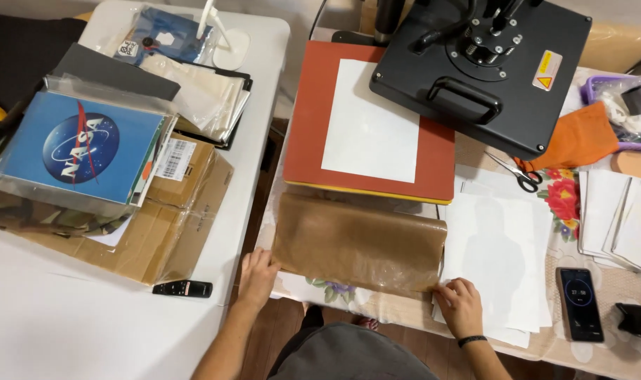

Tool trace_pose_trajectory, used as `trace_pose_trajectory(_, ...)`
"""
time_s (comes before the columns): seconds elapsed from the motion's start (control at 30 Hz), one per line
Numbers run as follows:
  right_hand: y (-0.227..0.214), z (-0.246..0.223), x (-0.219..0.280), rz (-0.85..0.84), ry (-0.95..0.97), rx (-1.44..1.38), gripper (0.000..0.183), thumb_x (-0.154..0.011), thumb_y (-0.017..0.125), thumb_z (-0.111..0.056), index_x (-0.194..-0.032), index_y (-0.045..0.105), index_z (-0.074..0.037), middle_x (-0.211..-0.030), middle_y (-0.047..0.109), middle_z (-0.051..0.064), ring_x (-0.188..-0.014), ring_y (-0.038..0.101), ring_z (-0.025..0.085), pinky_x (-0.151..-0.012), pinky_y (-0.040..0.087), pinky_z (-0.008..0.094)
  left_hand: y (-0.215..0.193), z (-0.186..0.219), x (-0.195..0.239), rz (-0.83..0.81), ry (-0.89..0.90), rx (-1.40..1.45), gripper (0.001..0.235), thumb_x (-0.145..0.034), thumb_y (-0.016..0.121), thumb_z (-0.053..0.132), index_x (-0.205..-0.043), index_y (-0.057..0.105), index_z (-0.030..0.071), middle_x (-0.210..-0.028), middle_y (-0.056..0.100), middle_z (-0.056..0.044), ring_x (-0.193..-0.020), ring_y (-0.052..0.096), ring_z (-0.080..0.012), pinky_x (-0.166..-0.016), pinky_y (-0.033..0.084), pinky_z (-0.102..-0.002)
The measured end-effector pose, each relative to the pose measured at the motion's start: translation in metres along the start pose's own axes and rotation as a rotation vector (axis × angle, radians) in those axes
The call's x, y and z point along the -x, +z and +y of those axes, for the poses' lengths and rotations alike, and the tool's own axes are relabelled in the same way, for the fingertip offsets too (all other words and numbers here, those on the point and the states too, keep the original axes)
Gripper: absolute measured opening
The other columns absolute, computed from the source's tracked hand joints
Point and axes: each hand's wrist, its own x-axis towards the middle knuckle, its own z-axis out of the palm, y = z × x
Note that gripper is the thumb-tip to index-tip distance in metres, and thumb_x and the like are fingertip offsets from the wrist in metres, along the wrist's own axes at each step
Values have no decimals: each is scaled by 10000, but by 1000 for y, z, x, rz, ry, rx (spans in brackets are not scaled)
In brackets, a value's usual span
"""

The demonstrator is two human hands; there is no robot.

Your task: The person operates a heat press machine to press a white sheet onto a red board. They place the materials under the press, lower the handle to apply heat, and then lift the handle to remove the finished item. The person also handles a metal cup and brown paper during the process.

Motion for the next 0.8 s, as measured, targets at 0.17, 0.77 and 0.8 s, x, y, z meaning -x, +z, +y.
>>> trace_pose_trajectory(0.17,3,4,-3,-36,28,31,115,-815,767,-232,-925,773,-264,-845,670,-5,-1006,603,264,-844,528,400,-3,-3,-2,-109,13,-22,450,-586,857,-38,-1014,750,54,-1004,590,-90,-1127,486,-305,-1058,425,-532)
trace_pose_trajectory(0.77,-23,-43,-313,-128,870,-950,583,-1003,644,-318,-1458,470,3,-1321,620,199,-983,698,256,-773,565,381,-42,-43,-257,116,-781,863,330,-829,743,325,-1108,770,151,-1028,751,-92,-1018,707,-290,-861,556,-391)
trace_pose_trajectory(0.8,-14,-36,-323,-85,880,-931,564,-1013,634,-315,-1458,463,-13,-1315,617,192,-967,706,238,-764,577,376,-40,-49,-269,142,-804,854,340,-830,737,315,-1115,767,132,-1028,748,-118,-1024,701,-310,-865,554,-400)
